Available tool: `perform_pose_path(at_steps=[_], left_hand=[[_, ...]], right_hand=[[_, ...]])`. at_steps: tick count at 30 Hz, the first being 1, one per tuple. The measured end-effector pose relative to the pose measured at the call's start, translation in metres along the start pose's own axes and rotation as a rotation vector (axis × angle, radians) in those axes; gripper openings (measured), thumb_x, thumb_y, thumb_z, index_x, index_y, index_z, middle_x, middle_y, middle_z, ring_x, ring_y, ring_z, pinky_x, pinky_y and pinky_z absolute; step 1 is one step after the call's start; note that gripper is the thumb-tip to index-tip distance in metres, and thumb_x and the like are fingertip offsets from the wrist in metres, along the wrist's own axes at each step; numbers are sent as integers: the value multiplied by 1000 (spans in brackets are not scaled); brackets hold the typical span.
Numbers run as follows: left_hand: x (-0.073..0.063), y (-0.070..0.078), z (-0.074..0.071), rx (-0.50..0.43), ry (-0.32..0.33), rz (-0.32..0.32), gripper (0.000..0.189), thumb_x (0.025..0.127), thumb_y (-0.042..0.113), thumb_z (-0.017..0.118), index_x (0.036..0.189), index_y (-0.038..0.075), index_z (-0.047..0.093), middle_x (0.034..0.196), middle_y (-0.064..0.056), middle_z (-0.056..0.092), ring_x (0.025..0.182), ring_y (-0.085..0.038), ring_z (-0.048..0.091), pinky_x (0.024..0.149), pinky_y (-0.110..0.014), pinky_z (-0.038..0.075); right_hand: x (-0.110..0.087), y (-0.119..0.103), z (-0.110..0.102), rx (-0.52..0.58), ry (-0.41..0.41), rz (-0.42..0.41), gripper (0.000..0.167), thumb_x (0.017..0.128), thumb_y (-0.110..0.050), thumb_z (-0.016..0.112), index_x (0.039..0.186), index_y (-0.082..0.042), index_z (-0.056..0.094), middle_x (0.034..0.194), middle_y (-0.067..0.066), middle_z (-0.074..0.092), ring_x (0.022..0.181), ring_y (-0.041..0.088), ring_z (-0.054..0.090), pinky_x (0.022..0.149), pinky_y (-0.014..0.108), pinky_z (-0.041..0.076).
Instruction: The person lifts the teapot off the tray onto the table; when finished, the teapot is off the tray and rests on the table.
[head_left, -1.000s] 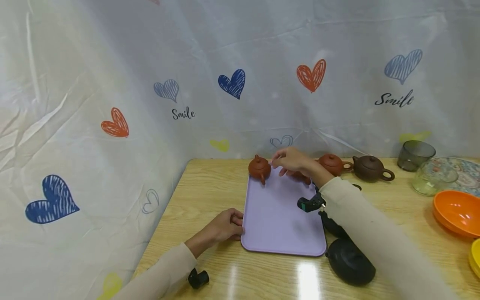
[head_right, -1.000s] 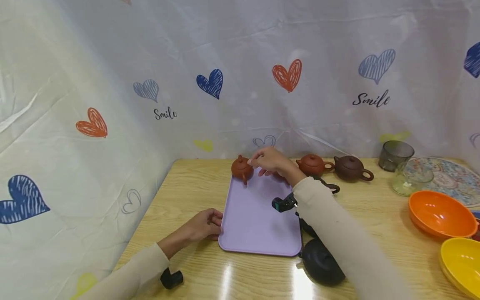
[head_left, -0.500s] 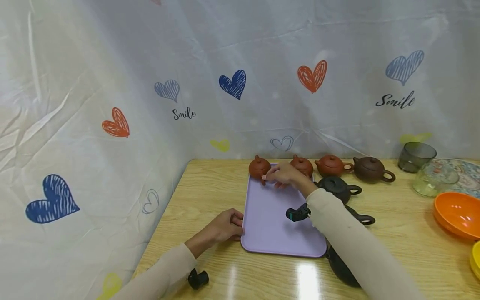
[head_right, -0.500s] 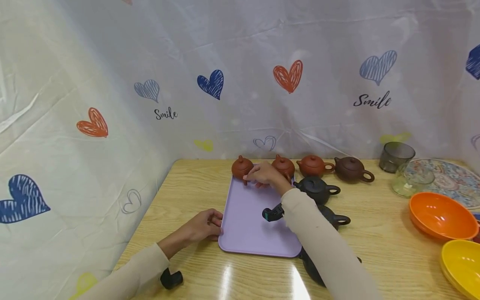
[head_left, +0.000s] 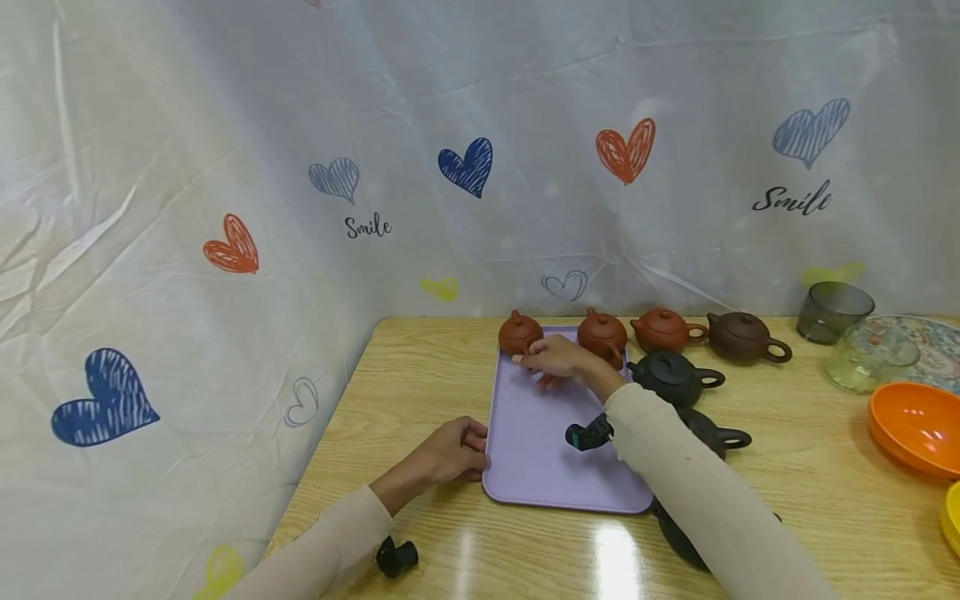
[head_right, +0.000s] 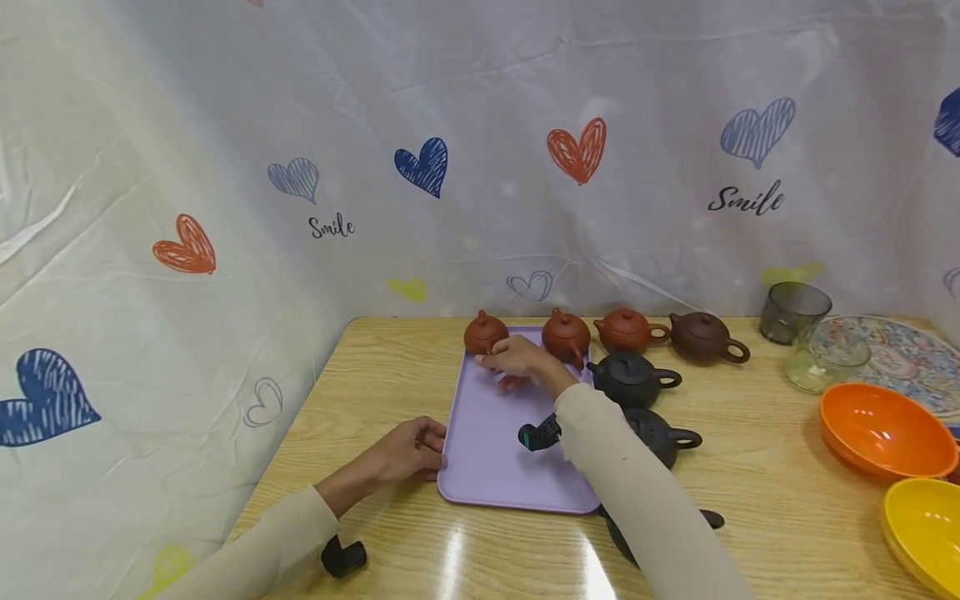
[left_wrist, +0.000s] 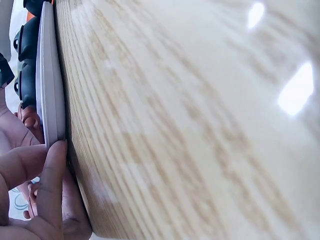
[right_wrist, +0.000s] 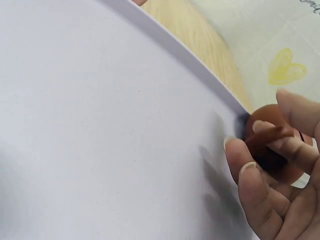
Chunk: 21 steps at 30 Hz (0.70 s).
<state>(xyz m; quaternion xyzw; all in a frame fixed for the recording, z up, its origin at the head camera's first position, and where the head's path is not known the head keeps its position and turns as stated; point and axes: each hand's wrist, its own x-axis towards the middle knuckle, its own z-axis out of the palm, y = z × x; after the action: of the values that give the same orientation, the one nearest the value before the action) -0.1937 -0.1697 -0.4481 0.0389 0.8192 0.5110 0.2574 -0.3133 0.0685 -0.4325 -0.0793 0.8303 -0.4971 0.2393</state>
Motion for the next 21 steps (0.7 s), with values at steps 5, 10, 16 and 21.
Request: perform_pose_path(at_steps=[5, 10, 16, 21], left_hand=[[0, 1, 0, 4, 1, 4, 45, 86, -2, 69, 126, -6, 50, 104, -15, 56, 84, -20, 63, 75, -32, 62], [0, 2, 1, 6, 9, 6, 45, 86, -3, 69, 126, -6, 50, 104, -15, 56, 84, -20, 62, 75, -32, 62], [1, 2, 1, -2, 3, 9, 45, 85, -3, 69, 126, -6, 50, 104, -14, 55, 84, -20, 61, 75, -32, 62], [0, 1, 1, 7, 4, 9, 44, 85, -3, 69, 125, -6, 51, 103, -14, 55, 84, -20, 61, 74, -31, 62]], right_hand=[[-3, -2, 1, 24, 74, -6, 39, 104, -38, 53, 94, 0, 59, 94, 10, 58, 71, 19, 68, 59, 27, 55], [-5, -3, -2, 41, 102, -19, 43, 106, -38, 46, 99, 2, 59, 97, 12, 57, 77, 22, 70, 63, 30, 58], [-8, -2, -7, 61, 124, -10, 38, 105, -33, 49, 102, 3, 61, 102, 11, 58, 77, 20, 69, 64, 29, 58], [-12, -2, -12, 78, 110, -30, 35, 103, -30, 52, 100, 4, 62, 99, 9, 58, 74, 19, 68, 64, 30, 58]])
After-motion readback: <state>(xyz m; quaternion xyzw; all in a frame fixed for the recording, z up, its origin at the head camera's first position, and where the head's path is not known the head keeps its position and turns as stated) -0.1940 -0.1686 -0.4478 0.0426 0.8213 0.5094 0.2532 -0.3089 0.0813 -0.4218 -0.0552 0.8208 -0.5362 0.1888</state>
